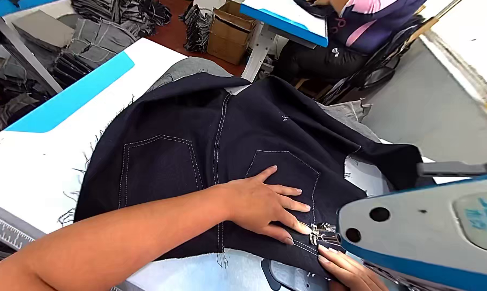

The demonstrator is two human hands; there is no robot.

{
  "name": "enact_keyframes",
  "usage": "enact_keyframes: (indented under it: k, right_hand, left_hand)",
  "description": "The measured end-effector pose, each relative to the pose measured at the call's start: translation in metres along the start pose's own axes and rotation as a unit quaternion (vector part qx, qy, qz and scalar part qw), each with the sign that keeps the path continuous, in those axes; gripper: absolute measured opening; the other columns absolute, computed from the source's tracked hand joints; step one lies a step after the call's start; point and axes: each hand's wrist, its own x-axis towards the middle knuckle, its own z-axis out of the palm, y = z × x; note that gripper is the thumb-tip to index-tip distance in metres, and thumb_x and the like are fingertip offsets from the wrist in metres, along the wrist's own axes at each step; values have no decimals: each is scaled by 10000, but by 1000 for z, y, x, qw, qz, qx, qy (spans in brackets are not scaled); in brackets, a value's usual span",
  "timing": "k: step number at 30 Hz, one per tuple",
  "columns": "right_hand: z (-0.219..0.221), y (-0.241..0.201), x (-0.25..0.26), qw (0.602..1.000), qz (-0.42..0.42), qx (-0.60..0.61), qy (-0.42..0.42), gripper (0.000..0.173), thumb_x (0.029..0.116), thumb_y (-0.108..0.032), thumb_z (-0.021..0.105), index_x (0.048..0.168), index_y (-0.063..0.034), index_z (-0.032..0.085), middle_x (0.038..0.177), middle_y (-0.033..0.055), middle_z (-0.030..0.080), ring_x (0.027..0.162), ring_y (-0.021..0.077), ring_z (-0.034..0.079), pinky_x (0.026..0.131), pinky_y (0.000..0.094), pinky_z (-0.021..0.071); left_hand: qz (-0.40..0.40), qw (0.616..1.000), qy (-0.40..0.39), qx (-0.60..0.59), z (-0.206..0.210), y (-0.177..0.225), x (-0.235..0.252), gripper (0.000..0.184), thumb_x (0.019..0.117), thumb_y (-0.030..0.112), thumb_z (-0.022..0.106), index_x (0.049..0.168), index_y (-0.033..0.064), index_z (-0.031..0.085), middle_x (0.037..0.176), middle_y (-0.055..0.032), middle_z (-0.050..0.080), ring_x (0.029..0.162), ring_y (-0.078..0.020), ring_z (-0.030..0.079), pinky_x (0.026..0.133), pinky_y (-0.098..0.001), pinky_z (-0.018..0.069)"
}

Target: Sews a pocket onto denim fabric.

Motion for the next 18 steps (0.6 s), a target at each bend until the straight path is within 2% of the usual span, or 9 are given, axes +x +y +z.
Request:
enact_keyframes:
  k: [6, 9, 11, 13, 15, 16, 18]
  right_hand:
    - [0, 1, -3, 1000, -1, -18, 1, 242, 1004, -53, 477, 1055, 23, 701, 1128, 190, 748, 1185, 200, 669, 1094, 244, 423]
    - [1, 2, -3, 1000, 3, -25, -1, 253, 1008, -54, 472, 1078, 23, 703, 1158, 191, 744, 1199, 208, 667, 1097, 254, 427]
    - [2, 2, -4, 1000, 6, -20, -1, 256, 1004, -52, 474, 1078, 27, 705, 1160, 205, 741, 1202, 225, 669, 1093, 265, 438]
    - [2, 2, -3, 1000, 9, -15, 3, 255, 996, -45, 478, 1068, 35, 708, 1160, 213, 738, 1209, 236, 667, 1096, 273, 444]
    - [1, -2, -3, 1000, 21, -10, 10, 259, 996, -47, 486, 1072, 38, 719, 1175, 208, 737, 1224, 238, 663, 1105, 281, 448]
    - [1, -4, -2, 1000, 23, -6, 16, 256, 999, -49, 490, 1072, 35, 721, 1177, 206, 738, 1225, 238, 666, 1105, 289, 454]
    - [2, -4, 1, 999, 21, -9, 41, 262, 985, -51, 495, 1047, 17, 740, 1151, 182, 753, 1186, 238, 692, 1076, 299, 487]
  left_hand:
    - [2, 999, -15, -28, -2, 0, 1, 381, 1023, 413, 560, 1339, 251, 698, 1509, -27, 560, 1528, -276, 328, 1195, -729, 9]
    - [-6, 999, -18, -29, -2, 2, 1, 405, 1039, 414, 529, 1378, 241, 668, 1529, -47, 538, 1533, -284, 318, 1208, -709, 9]
    - [-27, 999, 1, -31, -5, 5, -2, 430, 1044, 412, 522, 1397, 203, 653, 1537, -74, 526, 1528, -293, 327, 1230, -672, 47]
    - [-69, 996, 48, 27, -21, 3, -12, 419, 1040, 408, 538, 1376, 193, 667, 1508, -67, 559, 1503, -285, 377, 1239, -634, 153]
    - [-119, 977, 74, 160, -53, -8, -46, 375, 1035, 352, 562, 1346, 181, 681, 1462, -93, 595, 1475, -319, 416, 1217, -639, 219]
    - [-162, 957, 64, 231, -72, -14, -74, 373, 1034, 315, 571, 1358, 155, 663, 1466, -132, 579, 1474, -353, 404, 1208, -657, 217]
    - [-293, 906, 22, 305, -96, -14, -143, 417, 1066, 254, 504, 1418, 50, 594, 1510, -228, 507, 1492, -419, 350, 1208, -705, 148]
